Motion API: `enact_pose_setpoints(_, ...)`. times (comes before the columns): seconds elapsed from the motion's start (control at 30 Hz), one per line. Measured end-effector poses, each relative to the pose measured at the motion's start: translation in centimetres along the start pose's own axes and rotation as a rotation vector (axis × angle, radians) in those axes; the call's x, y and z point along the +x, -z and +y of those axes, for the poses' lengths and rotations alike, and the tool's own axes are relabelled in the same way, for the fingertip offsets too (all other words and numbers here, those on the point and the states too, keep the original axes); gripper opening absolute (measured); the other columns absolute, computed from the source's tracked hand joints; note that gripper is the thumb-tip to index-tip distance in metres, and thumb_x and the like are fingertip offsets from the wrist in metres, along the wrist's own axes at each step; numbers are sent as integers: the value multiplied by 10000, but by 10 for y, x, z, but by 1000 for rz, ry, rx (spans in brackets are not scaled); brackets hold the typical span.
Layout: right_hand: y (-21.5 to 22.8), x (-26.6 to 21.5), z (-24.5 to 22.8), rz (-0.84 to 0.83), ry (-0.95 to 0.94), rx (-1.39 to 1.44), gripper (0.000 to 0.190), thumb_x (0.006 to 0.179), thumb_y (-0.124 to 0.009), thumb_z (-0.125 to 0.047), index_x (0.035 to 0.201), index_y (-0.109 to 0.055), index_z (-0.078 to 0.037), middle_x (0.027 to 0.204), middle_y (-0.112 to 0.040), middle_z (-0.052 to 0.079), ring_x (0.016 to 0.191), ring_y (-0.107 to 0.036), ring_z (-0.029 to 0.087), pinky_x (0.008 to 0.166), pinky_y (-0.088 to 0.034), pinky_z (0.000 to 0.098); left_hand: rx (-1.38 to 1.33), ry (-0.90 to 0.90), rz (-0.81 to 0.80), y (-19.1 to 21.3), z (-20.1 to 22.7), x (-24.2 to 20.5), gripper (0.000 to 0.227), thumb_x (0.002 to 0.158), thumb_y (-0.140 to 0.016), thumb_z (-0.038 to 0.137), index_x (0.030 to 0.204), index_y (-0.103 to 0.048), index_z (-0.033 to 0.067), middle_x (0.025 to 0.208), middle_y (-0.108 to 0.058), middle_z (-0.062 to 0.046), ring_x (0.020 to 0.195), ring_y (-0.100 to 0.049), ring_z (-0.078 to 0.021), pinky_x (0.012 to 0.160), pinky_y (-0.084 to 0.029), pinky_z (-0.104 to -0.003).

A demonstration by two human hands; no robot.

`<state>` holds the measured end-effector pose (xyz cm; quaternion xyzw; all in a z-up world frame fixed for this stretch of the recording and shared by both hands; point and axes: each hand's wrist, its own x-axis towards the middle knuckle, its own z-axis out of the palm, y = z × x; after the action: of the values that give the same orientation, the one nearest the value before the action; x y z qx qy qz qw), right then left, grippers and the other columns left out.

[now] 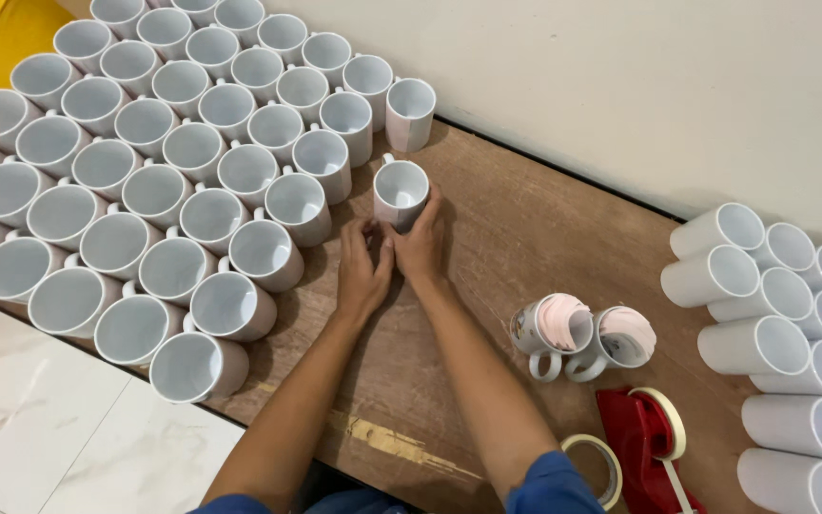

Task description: The person wraps a white mug with a paper sleeve, secures it with tape, and places it among other mugs. The process is repeated for multiple mugs, with the person handling paper sleeves and tape throughout.

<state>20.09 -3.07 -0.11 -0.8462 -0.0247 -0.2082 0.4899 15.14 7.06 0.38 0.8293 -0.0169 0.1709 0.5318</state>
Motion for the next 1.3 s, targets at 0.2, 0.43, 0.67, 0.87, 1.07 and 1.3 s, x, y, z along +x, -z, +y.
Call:
enact_pose_setpoints(0.2, -16, 38, -15, -44, -106, -185, 933, 688, -815, -232, 1408, -235, -108, 1291, -535, 229, 1184, -542, 436, 964, -432, 590, 95, 19, -120, 5, 10, 3, 437, 969, -462, 302, 1292, -386, 17, 1173, -469, -171, 1182, -506, -347, 1027, -416, -481)
enact_pose_setpoints(0.43, -23, 54, -21, -26, -142, -226, 922, 698, -812, -310, 1419, -250, -190, 1342, -523, 133, 1237, -529, 343, 980, -432, 562, 127, 8, -139, 0, 0, 3, 424, 971, -469, 335, 1267, -400, 40, 1173, -484, -152, 1187, -499, -336, 1036, -391, -476)
enact_pose_setpoints(0.67, -23, 54, -23, -60, -95, -264, 939, 751, -782, -366, 1454, -201, -144, 1359, -479, 172, 1239, -508, 355, 945, -445, 575, 138, 38, -164, 0, -2, 5, 408, 959, -471, 340, 1248, -411, 58, 1116, -499, -131, 1137, -528, -315, 1006, -400, -467)
enact_pose_setpoints(0.87, -12, 42, -20, -83, -128, -124, 960, 780, -747, -352, 1478, -130, -116, 1406, -430, 224, 1290, -460, 387, 1013, -413, 569, 156, 6, -149, -2, -8, 3, 406, 938, -493, 328, 1227, -424, 52, 1094, -518, -146, 1111, -539, -331, 985, -393, -475)
enact_pose_setpoints(1.07, 28, -23, -24, -34, -279, 108, 760, 852, -647, -193, 1439, -186, -52, 1372, -406, 244, 1328, -385, 395, 1062, -378, 533, 32, -161, -94, -6, -32, 1, 280, 918, -512, 167, 1135, -476, -5, 1013, -546, -233, 1026, -546, -439, 918, -409, -516)
enact_pose_setpoints(1.3, 124, -128, -75, -176, -198, 328, 542, 891, -614, -176, 1367, -381, -62, 1299, -471, 213, 1291, -436, 396, 1018, -432, 481, -171, -224, -77, -10, -5, -24, 90, 967, -556, 86, 975, -564, -3, 820, -591, -181, 784, -606, -353, 715, -485, -419)
